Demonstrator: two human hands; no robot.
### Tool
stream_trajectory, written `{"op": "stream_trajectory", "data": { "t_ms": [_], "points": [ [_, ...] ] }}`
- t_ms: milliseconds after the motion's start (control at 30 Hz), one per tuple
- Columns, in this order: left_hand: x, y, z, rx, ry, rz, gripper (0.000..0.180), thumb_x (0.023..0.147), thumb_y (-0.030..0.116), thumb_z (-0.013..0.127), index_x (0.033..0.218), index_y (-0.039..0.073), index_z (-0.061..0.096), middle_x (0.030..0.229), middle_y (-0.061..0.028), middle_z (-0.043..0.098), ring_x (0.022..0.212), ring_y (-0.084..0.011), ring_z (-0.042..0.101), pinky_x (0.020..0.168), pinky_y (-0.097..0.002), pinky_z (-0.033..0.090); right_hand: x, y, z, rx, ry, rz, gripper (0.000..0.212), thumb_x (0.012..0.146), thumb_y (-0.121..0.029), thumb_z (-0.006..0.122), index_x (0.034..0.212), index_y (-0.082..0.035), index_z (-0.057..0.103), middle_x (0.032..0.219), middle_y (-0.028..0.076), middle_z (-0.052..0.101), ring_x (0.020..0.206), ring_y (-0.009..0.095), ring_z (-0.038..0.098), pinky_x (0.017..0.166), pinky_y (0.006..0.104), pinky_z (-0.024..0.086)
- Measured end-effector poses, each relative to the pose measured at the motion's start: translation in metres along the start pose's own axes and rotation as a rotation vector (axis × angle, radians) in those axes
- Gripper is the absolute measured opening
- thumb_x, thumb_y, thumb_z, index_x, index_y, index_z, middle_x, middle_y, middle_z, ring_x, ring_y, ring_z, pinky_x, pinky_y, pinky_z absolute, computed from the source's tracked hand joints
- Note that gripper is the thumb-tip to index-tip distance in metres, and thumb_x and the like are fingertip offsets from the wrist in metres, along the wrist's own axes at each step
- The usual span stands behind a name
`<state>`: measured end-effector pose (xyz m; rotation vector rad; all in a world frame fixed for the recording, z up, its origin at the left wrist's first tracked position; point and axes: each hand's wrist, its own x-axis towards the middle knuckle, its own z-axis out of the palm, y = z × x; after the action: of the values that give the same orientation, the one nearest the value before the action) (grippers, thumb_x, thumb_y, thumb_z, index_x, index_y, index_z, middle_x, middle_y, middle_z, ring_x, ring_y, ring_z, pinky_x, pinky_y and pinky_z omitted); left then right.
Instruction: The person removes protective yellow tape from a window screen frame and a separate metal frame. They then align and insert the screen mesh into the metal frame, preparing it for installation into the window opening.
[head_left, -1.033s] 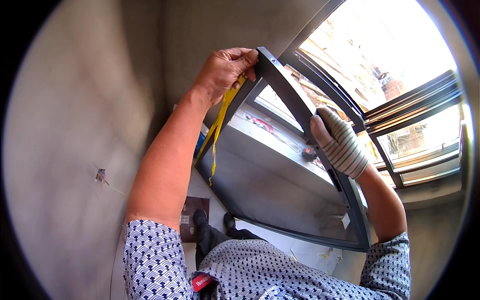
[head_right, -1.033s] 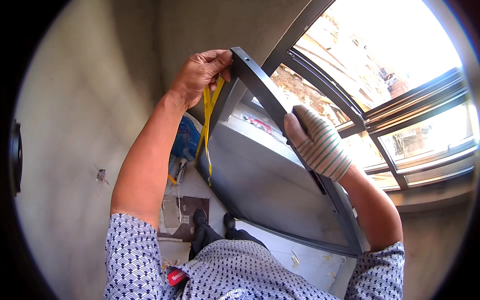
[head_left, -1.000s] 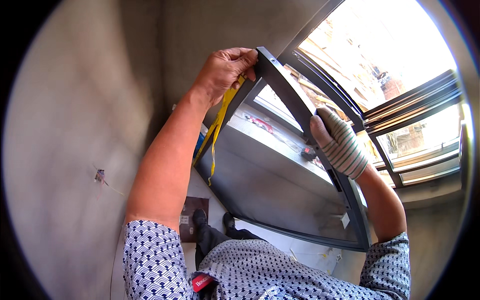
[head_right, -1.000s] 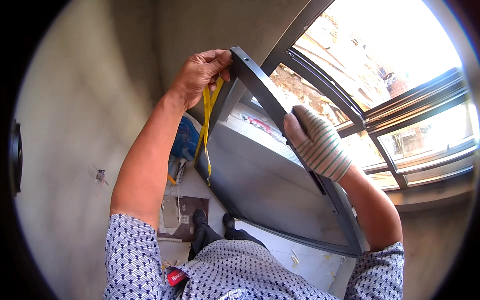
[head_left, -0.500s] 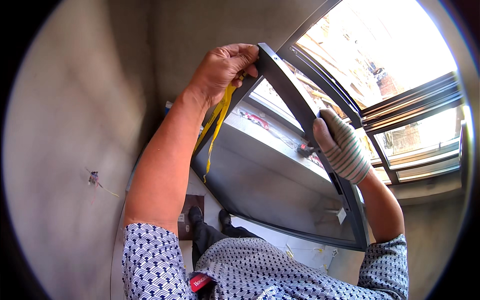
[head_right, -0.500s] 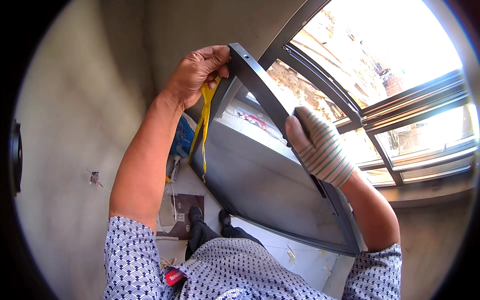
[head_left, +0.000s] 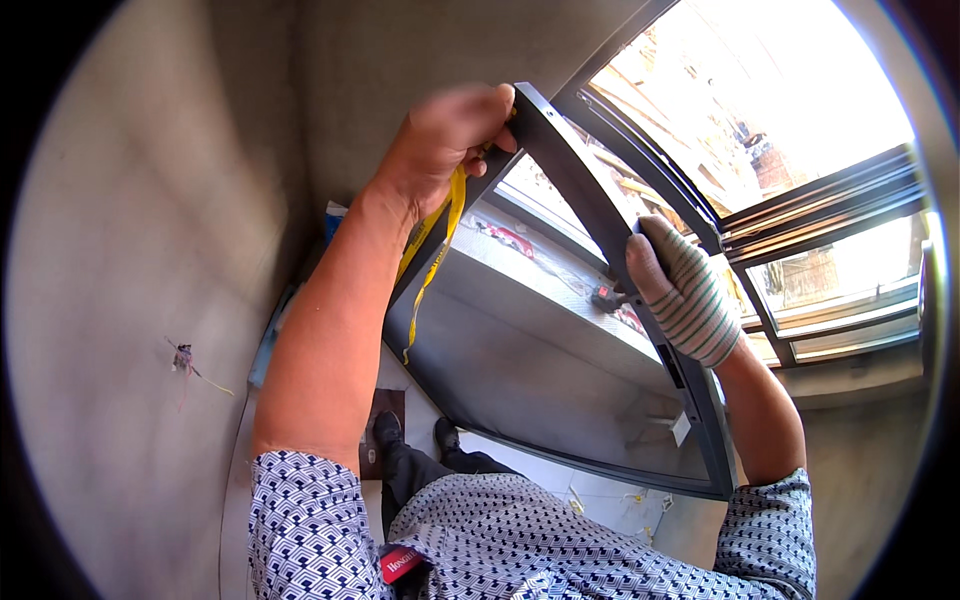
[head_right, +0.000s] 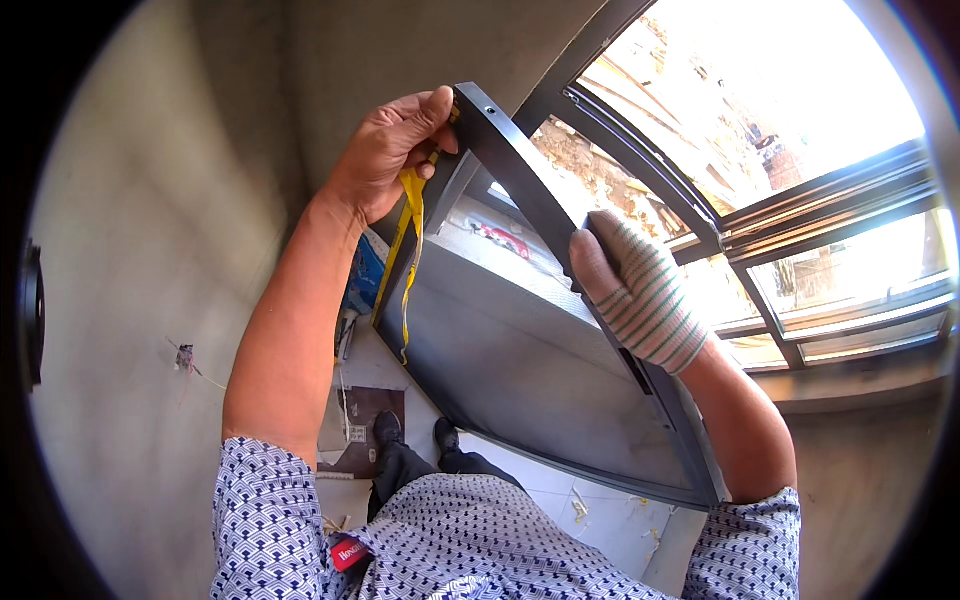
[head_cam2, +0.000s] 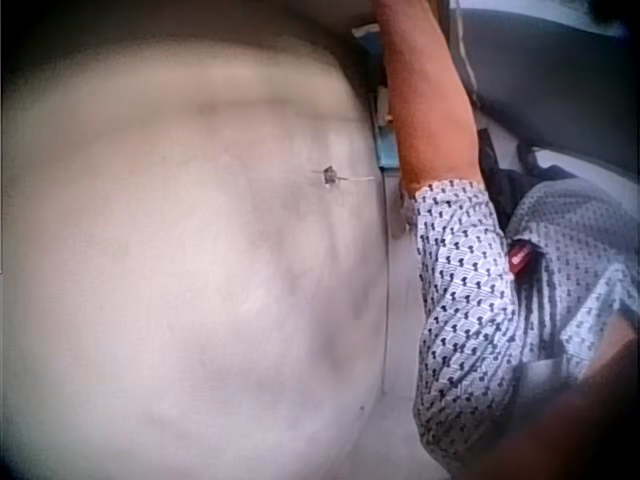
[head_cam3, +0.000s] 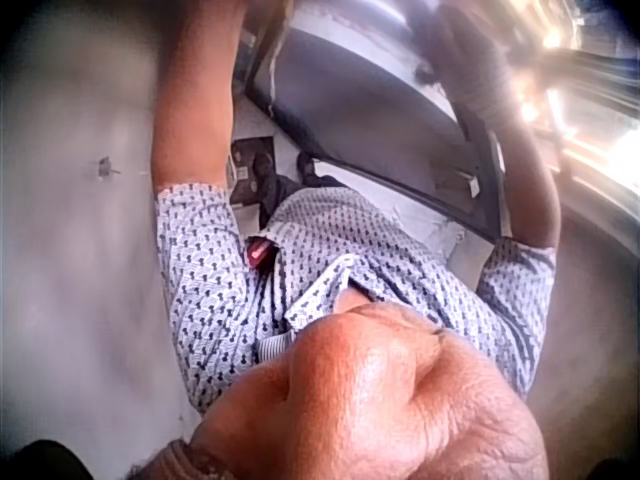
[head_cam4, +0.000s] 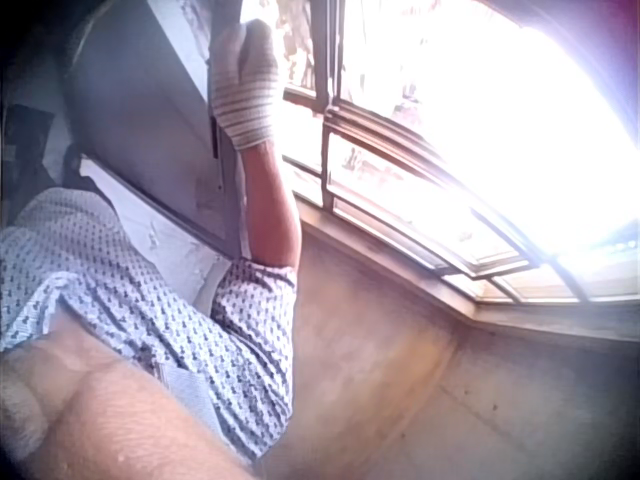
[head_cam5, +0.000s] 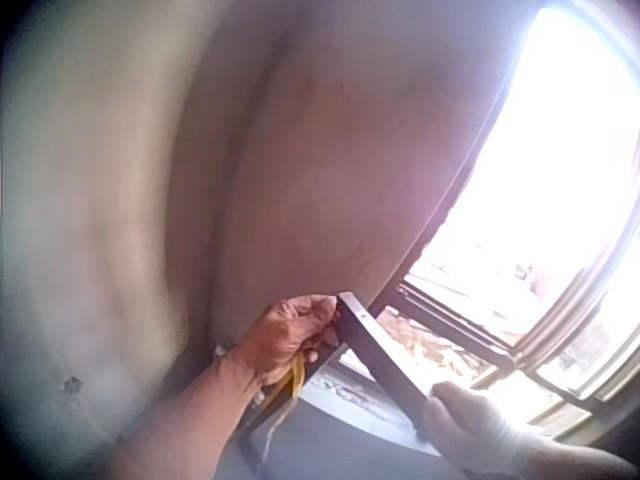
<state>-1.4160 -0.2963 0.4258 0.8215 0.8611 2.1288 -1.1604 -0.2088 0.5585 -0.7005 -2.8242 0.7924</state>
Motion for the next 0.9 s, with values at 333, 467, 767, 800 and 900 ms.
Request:
{"op": "stream_trajectory", "data": {
  "t_ms": [333, 467, 767, 800, 900],
  "points": [
    [0.006, -0.004, -0.006, -0.008, 0.021, 0.006, 0.024, 0.097, 0.03, 0.073, 0.108, 0.009, 0.075, 0.083, 0.0032, 0.07, 0.073, -0.0026, 0.064, 0.057, -0.0185, 0.048, 0.004, 0.002, 0.001, 0.029, -0.019, -0.004, 0.025, 0.108, -0.025, 0.054, 0.099, -0.003, 0.059, 0.079, 0.001, 0.053, 0.074, 0.011, 0.048, 0.069, 0.0278, 0.045],
    [0.004, 0.001, -0.003, 0.006, 0.012, -0.02, 0.022, 0.099, 0.026, 0.071, 0.113, 0.009, 0.073, 0.084, 0.003, 0.07, 0.075, -0.0029, 0.064, 0.059, -0.0184, 0.048, 0.005, 0.005, 0.001, 0.044, -0.018, -0.003, 0.025, 0.108, -0.025, 0.054, 0.099, -0.002, 0.059, 0.079, 0.001, 0.053, 0.074, 0.011, 0.048, 0.069, 0.0279, 0.045],
    [-0.008, 0.012, 0.013, 0.168, 0.232, 0.068, 0.018, 0.099, 0.025, 0.071, 0.105, 0.008, 0.069, 0.087, 0.0001, 0.071, 0.082, -0.006, 0.066, 0.061, -0.0213, 0.047, 0.008, 0.005, 0.0, 0.037, -0.032, 0.006, 0.028, 0.108, -0.028, 0.053, 0.097, -0.003, 0.059, 0.078, 0.0, 0.052, 0.073, 0.011, 0.047, 0.068, 0.0282, 0.045],
    [-0.008, 0.014, 0.012, 0.206, 0.229, 0.062, 0.018, 0.098, 0.026, 0.072, 0.103, 0.009, 0.069, 0.087, -0.0003, 0.071, 0.082, -0.0065, 0.066, 0.061, -0.0218, 0.047, 0.008, 0.006, 0.0, 0.033, -0.037, 0.007, 0.028, 0.108, -0.028, 0.052, 0.097, -0.003, 0.059, 0.078, 0.0, 0.052, 0.073, 0.011, 0.047, 0.068, 0.0282, 0.045],
    [-0.006, 0.018, 0.01, 0.307, 0.187, 0.082, 0.019, 0.098, 0.028, 0.071, 0.1, 0.009, 0.069, 0.086, -0.0009, 0.071, 0.081, -0.0074, 0.066, 0.061, -0.0232, 0.046, 0.008, 0.004, 0.0, 0.03, -0.043, 0.004, 0.028, 0.108, -0.028, 0.053, 0.097, -0.003, 0.059, 0.078, 0.0, 0.053, 0.073, 0.01, 0.047, 0.068, 0.0282, 0.045]
  ]
}}
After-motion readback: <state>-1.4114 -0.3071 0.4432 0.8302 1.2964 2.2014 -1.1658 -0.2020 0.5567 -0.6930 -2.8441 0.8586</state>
